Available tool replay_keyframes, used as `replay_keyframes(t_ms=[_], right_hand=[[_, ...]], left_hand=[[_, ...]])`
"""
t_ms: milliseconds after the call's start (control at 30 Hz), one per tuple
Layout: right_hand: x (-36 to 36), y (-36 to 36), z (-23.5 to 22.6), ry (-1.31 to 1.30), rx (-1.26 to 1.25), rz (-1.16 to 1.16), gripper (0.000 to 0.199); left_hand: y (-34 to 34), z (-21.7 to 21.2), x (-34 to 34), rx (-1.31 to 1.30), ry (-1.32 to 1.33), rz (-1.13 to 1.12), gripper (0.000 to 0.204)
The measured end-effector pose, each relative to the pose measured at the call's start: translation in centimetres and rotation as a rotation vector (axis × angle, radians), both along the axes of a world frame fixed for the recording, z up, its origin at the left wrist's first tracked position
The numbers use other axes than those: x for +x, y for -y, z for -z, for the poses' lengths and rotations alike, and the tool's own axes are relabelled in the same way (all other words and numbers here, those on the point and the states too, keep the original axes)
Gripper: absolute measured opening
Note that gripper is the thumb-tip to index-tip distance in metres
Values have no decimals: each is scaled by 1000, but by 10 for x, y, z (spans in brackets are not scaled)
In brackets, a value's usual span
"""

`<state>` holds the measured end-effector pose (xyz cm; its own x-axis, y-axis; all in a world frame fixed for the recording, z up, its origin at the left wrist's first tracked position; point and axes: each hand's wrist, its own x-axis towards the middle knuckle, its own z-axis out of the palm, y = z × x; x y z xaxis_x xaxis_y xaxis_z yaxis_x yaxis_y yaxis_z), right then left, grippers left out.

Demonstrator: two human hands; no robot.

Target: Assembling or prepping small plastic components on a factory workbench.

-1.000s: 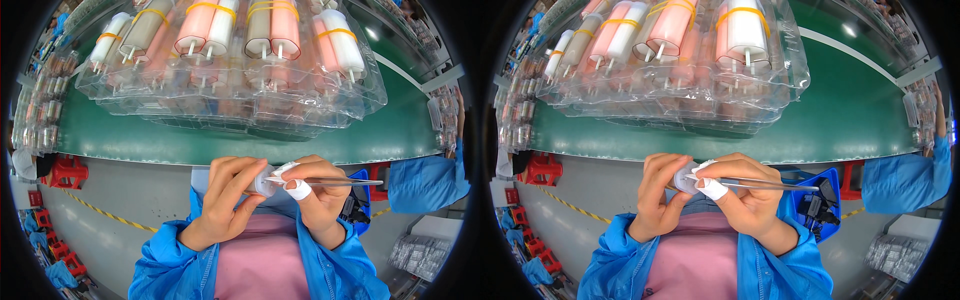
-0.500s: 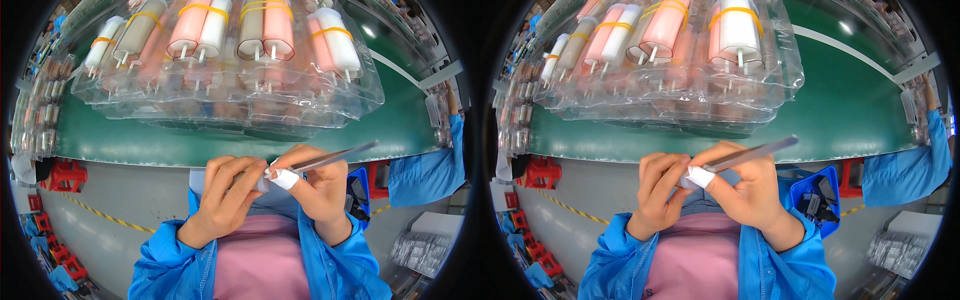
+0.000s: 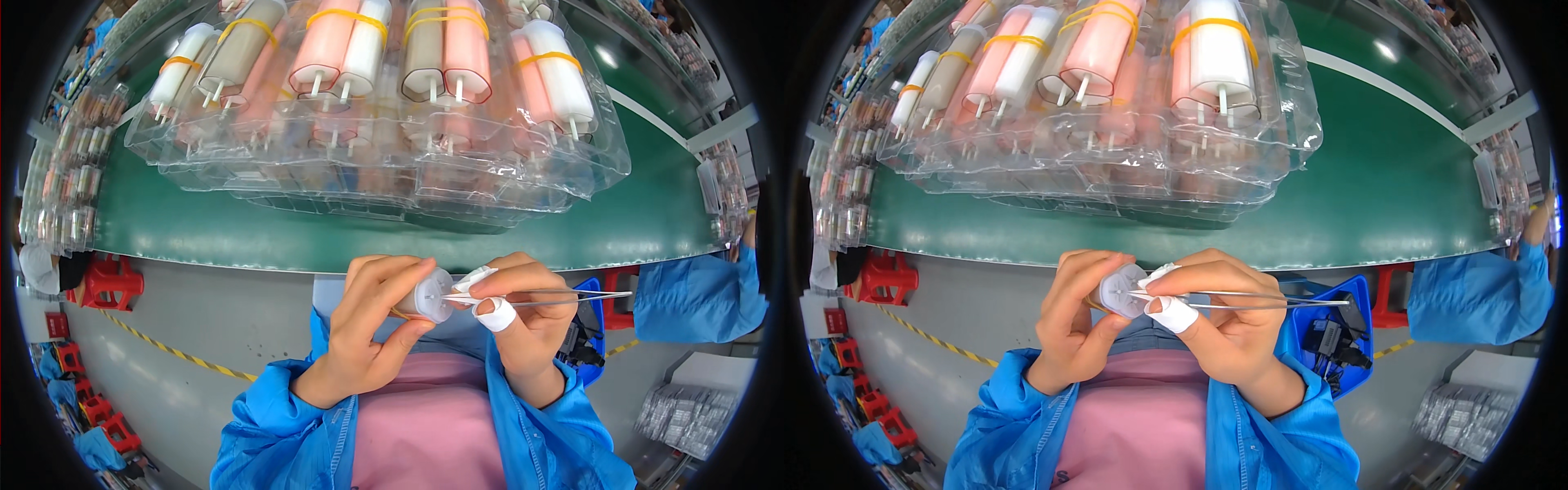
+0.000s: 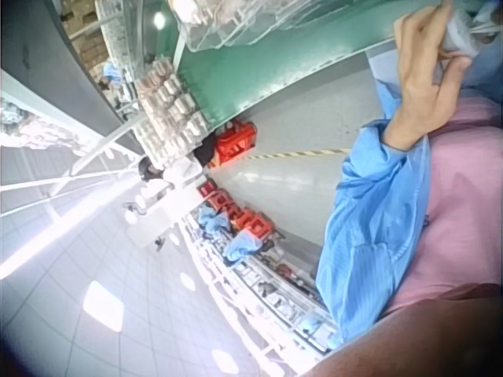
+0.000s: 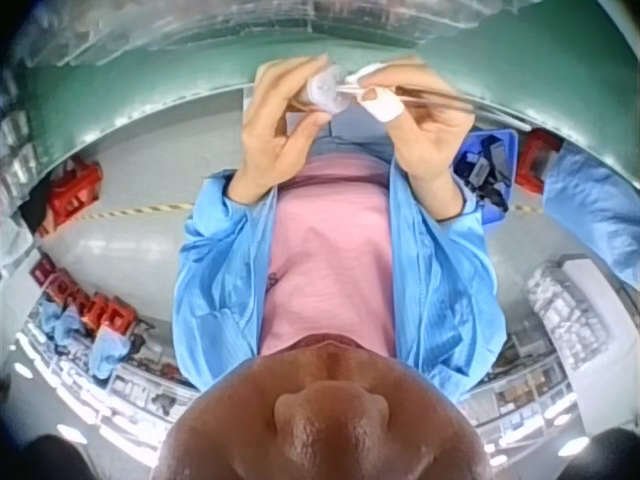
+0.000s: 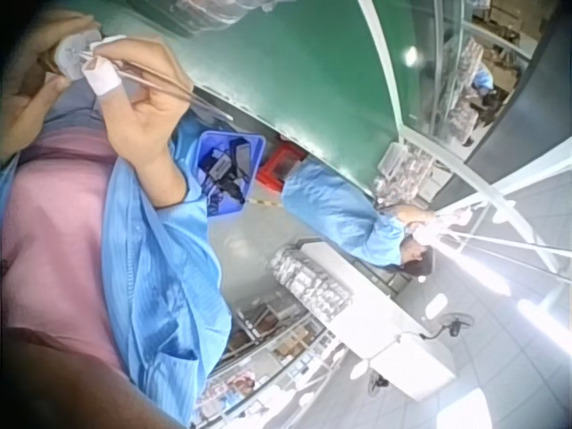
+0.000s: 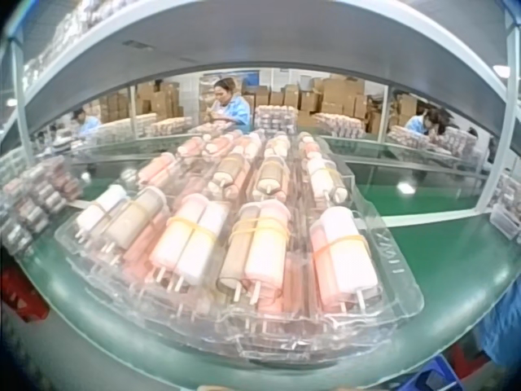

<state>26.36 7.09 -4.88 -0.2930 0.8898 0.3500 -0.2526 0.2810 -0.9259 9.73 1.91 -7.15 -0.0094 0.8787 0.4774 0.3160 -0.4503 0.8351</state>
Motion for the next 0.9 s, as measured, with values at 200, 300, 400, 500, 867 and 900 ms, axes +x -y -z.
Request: replay_keyframes(t_ms=[200, 300, 400, 500, 867, 900], right_hand=[[-1, 0, -2, 63, 106, 3, 16], [-1, -1, -1, 91, 149, 13, 16], [-2, 0, -1, 107, 165, 30, 15], [-2, 0, -2, 156, 173, 47, 15], [-7, -2, -4, 161, 185, 53, 11], [-7, -4, -5, 152, 175, 50, 10]], left_hand=[[0, -1, 1, 51, -59, -28, 49], [0, -1, 2, 66, -66, -36, 49], [-1, -2, 3, 79, -83, -45, 49], [-1, -2, 4, 93, -93, -56, 49], [-1, 0, 2, 149, -226, -83, 43], [-1, 0, 1, 166, -253, -88, 44]])
